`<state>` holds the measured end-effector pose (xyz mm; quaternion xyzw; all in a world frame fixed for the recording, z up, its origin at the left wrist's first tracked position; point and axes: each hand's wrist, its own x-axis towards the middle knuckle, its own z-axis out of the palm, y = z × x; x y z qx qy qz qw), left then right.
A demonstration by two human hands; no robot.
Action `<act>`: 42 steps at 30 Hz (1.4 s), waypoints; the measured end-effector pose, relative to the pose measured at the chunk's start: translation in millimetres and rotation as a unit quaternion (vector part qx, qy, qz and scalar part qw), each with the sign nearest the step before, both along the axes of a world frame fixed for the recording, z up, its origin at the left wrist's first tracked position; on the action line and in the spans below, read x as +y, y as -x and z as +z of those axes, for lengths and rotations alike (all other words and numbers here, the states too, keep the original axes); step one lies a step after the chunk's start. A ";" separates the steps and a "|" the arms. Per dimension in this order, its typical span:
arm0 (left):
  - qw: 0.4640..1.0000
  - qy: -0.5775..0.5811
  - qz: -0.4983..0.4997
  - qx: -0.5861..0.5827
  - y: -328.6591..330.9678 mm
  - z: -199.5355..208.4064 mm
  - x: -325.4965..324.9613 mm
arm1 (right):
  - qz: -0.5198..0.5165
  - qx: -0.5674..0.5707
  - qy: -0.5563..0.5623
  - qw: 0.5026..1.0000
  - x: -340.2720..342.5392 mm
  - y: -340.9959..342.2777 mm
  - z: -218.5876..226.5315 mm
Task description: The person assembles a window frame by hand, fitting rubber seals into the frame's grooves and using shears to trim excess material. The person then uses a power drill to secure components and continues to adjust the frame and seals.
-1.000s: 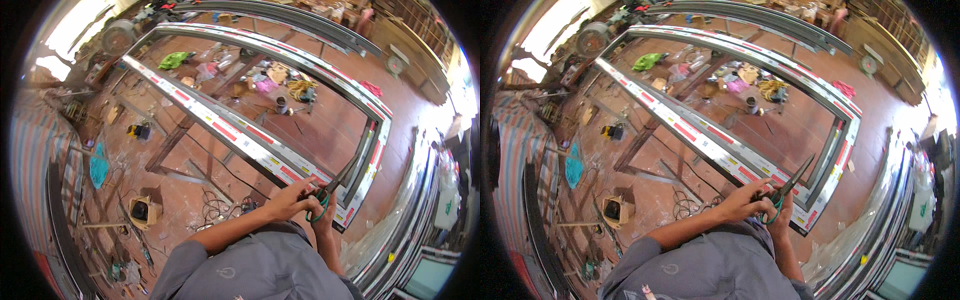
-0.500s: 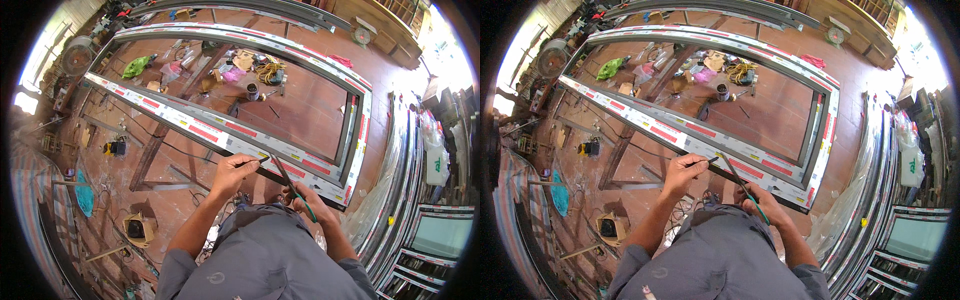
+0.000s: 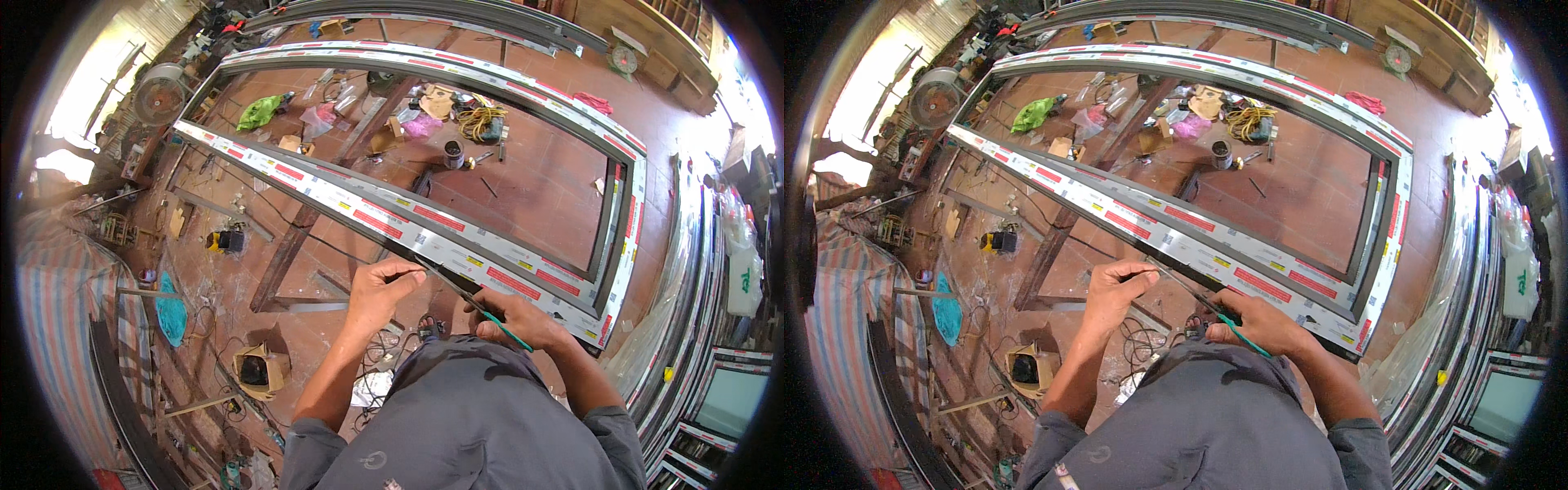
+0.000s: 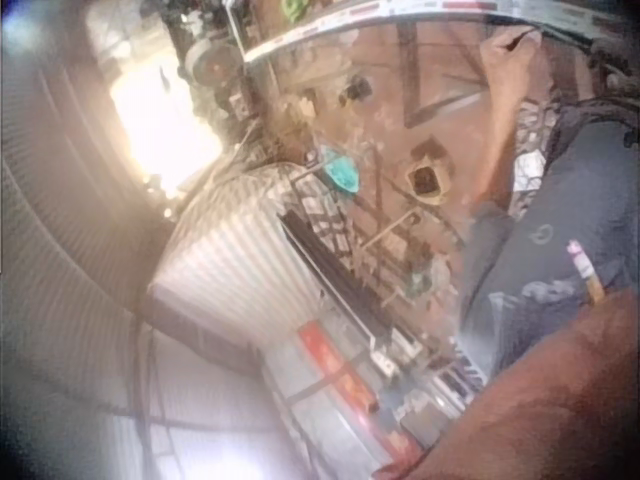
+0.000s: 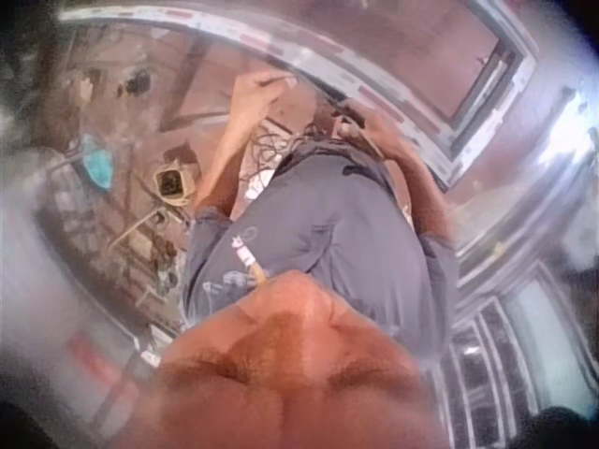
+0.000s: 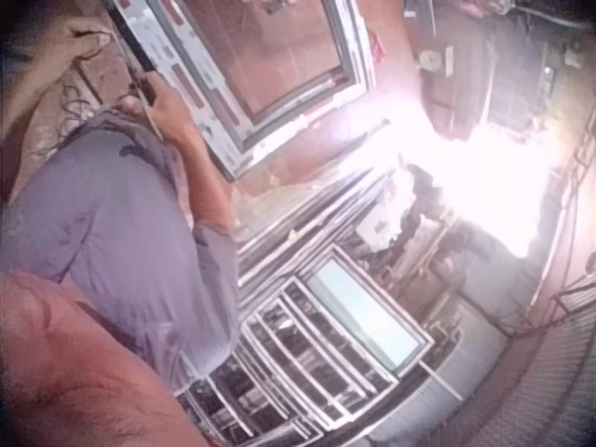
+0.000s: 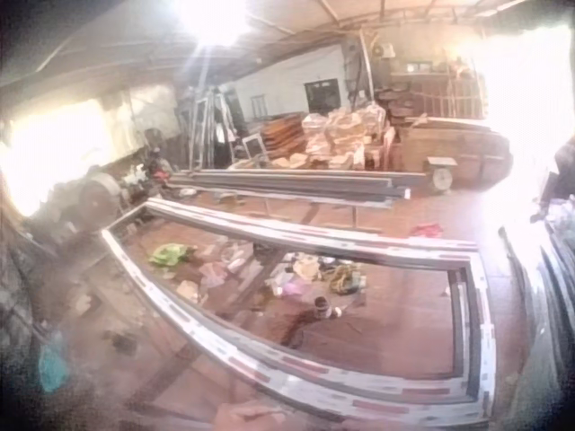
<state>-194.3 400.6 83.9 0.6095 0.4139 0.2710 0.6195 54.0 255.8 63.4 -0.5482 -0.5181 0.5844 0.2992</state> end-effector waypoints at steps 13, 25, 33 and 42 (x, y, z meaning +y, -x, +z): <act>0.999 -0.022 0.024 0.006 18.4 -7.7 3.4 | 0.068 -0.046 0.001 0.997 28.0 -3.2 10.3; 0.999 -0.015 0.010 0.040 20.0 -11.6 2.3 | 0.086 -0.099 -0.002 0.991 22.1 -4.7 -1.3; 1.000 -0.012 -0.015 0.012 28.4 -18.3 5.7 | 0.094 -0.100 0.007 0.990 19.8 1.7 3.1; 0.994 -0.057 -0.025 0.091 30.5 -23.0 10.0 | 0.052 -0.093 -0.004 0.994 13.4 15.0 -7.2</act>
